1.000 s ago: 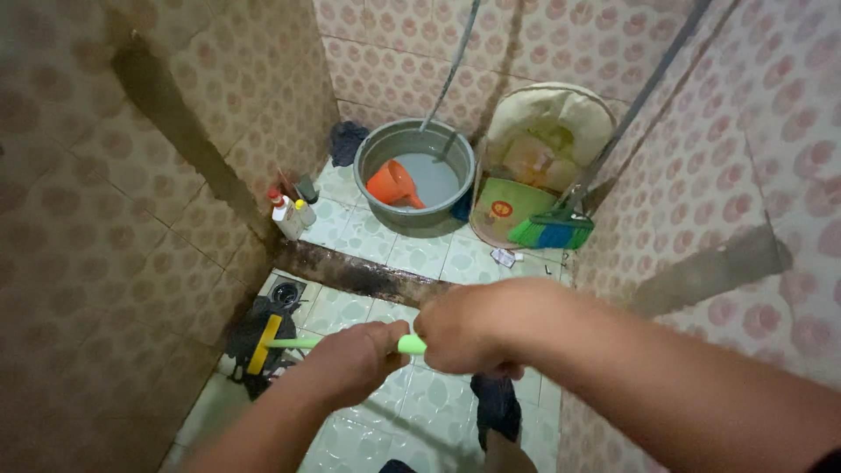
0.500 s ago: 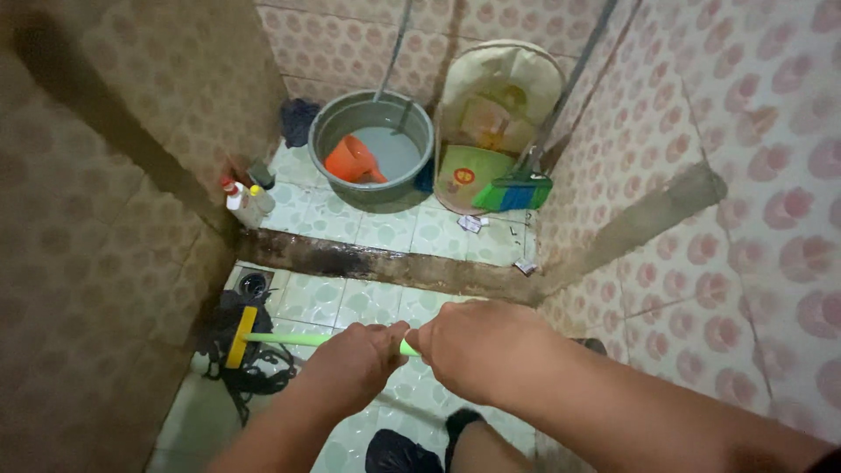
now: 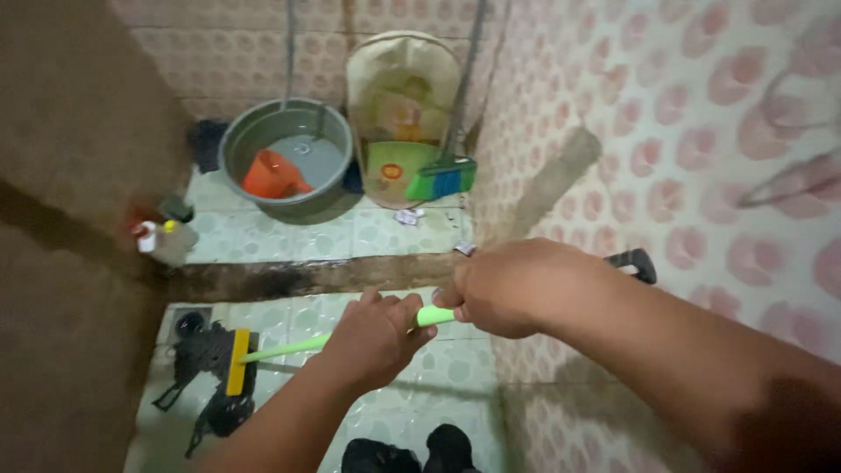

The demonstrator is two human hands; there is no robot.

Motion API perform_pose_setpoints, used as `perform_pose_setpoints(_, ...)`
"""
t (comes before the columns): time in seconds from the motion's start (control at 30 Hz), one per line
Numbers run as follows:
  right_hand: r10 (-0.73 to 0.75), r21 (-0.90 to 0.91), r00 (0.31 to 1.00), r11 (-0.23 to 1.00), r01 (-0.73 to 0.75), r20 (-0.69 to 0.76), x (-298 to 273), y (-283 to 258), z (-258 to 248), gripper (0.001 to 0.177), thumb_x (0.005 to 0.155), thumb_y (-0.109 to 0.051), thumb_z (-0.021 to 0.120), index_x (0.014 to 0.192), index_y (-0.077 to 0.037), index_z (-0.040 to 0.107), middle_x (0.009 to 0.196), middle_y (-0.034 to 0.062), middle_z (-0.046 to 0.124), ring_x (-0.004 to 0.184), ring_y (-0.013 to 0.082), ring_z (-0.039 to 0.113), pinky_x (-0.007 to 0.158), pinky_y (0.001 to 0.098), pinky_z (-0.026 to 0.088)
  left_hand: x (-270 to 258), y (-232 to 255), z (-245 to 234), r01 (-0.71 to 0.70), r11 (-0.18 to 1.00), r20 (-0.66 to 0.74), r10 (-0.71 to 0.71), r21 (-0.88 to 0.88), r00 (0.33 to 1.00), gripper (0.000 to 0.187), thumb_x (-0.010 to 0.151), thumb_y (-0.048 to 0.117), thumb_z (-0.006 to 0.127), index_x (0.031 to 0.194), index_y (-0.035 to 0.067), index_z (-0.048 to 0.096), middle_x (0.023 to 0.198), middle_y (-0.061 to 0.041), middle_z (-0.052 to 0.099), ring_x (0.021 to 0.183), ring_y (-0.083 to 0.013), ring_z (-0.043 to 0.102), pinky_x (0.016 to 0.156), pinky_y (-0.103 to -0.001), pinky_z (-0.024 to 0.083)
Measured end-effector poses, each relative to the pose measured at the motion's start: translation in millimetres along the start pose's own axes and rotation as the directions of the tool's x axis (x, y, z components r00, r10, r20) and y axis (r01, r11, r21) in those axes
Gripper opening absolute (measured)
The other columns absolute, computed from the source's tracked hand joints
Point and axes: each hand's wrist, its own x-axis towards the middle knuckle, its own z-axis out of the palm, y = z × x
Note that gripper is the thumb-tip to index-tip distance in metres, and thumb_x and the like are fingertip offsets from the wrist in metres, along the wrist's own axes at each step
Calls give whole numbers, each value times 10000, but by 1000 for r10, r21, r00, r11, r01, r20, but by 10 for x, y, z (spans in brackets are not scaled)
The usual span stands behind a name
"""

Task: The recorder is mopping the floor in a bathroom using a mop and a bucket of water.

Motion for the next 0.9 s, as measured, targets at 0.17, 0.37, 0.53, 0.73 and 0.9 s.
perform_pose_setpoints(0.17,23,34,999,999,-25,42,-8,463,164,391,976,-404,540,1348,-503,610,1153,25,736,1094,270,688,952,458,525,247,384,27,69,901,197,19,-428,980,278,973,331,575,1084,89,497,913,-186,677,899,-403,651,791,-513,500)
perform_pose_setpoints(0.37,311,-41,950,949,-311,-19,-423,740,-56,425,928,-548,637,1089,-189,799,934,61,778,887,268,743,827,456,579,539,578,252,-38,934,154,98,-355,983,296,1005,331,574,1017,49,484,963,-212,632,932,-414,620,806,-524,475)
perform_pose_setpoints(0.53,479,77,877,874,-480,31,-578,1155,-145,636,960,-655,600,929,-76,859,753,53,794,688,192,755,705,389,574,558,530,218,45,929,197,31,-368,980,292,985,349,566,1024,67,502,962,-189,653,914,-365,654,818,-499,508)
perform_pose_setpoints(0.73,288,833,874,515,203,-391,-351,1306,209,390,948,-437,661,799,-100,790,678,38,746,660,237,682,686,426,556,530,424,77,72,937,207,0,-341,978,246,1007,347,532,1096,118,519,1022,-166,629,950,-355,639,829,-487,495)
perform_pose_setpoints(0.9,421,546,722,-474,691,-549,-173,1160,525,487,964,-287,624,530,-161,443,444,42,409,506,217,506,781,437,573,396,398,-65,231,915,293,-133,-330,947,269,1010,364,517,1080,106,485,985,-161,665,931,-339,673,844,-494,515)
